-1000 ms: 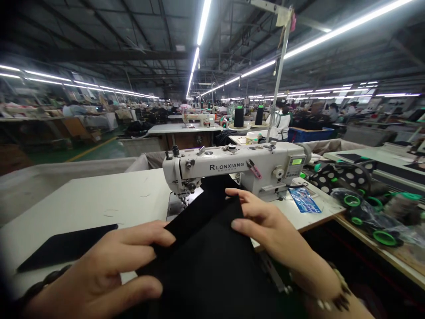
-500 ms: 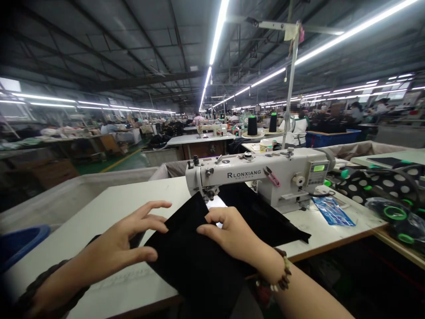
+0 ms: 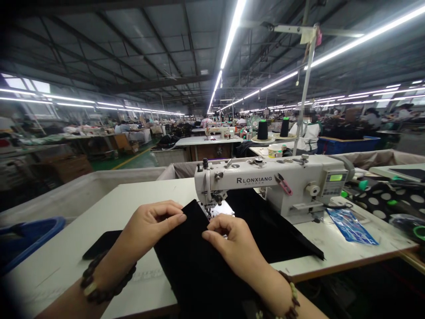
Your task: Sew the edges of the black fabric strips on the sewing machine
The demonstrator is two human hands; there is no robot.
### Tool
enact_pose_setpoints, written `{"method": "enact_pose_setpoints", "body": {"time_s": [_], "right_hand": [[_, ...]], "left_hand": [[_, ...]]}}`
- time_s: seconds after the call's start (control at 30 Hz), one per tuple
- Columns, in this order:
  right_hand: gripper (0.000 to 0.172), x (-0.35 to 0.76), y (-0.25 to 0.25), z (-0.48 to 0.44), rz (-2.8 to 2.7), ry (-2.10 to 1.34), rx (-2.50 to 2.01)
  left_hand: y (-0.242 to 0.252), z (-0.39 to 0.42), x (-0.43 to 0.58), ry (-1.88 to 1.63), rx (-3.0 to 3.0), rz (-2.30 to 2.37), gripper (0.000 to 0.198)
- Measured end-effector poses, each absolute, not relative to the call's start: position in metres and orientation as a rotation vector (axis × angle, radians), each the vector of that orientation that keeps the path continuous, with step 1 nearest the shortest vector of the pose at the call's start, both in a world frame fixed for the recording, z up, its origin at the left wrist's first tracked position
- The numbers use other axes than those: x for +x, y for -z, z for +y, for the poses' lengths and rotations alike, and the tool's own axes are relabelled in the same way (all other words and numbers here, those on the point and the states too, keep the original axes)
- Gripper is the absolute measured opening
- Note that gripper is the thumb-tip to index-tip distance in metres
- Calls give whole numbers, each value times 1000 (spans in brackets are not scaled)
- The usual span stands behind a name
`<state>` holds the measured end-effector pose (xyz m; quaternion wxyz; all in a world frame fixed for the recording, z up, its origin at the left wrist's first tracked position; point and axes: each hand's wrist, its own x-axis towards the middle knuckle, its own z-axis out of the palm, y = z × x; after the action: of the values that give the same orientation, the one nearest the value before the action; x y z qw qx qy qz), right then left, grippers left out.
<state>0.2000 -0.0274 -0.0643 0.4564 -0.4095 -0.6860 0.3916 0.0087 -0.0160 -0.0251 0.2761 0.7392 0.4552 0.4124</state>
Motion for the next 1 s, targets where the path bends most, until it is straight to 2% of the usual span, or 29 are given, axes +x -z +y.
{"method": "enact_pose_setpoints", "body": {"time_s": [0.2, 0.5, 0.67, 0.8, 0.9, 1.0], "right_hand": [[27, 199, 62, -25, -1526, -1226, -1013], [28, 193, 67, -24, -1501, -1158, -1037], [21, 190, 71, -28, -1622, -794, -1021], [3, 191, 74, -29, -1778, -463, -831], [17, 195, 65, -38, -2027, -271, -625], [26, 194, 40, -59, -2276, -84, -417]], "left_hand": [[26, -17, 11, -1129, 1943, 1304, 16], [27, -18, 12, -1217, 1976, 1382, 16], [33, -17, 12, -1238, 1995, 1376, 16], [38, -13, 10, -1310, 2006, 1304, 10], [30, -25, 2, -1329, 2144, 1275, 5], [10, -57, -13, -1339, 2333, 1322, 9]]}}
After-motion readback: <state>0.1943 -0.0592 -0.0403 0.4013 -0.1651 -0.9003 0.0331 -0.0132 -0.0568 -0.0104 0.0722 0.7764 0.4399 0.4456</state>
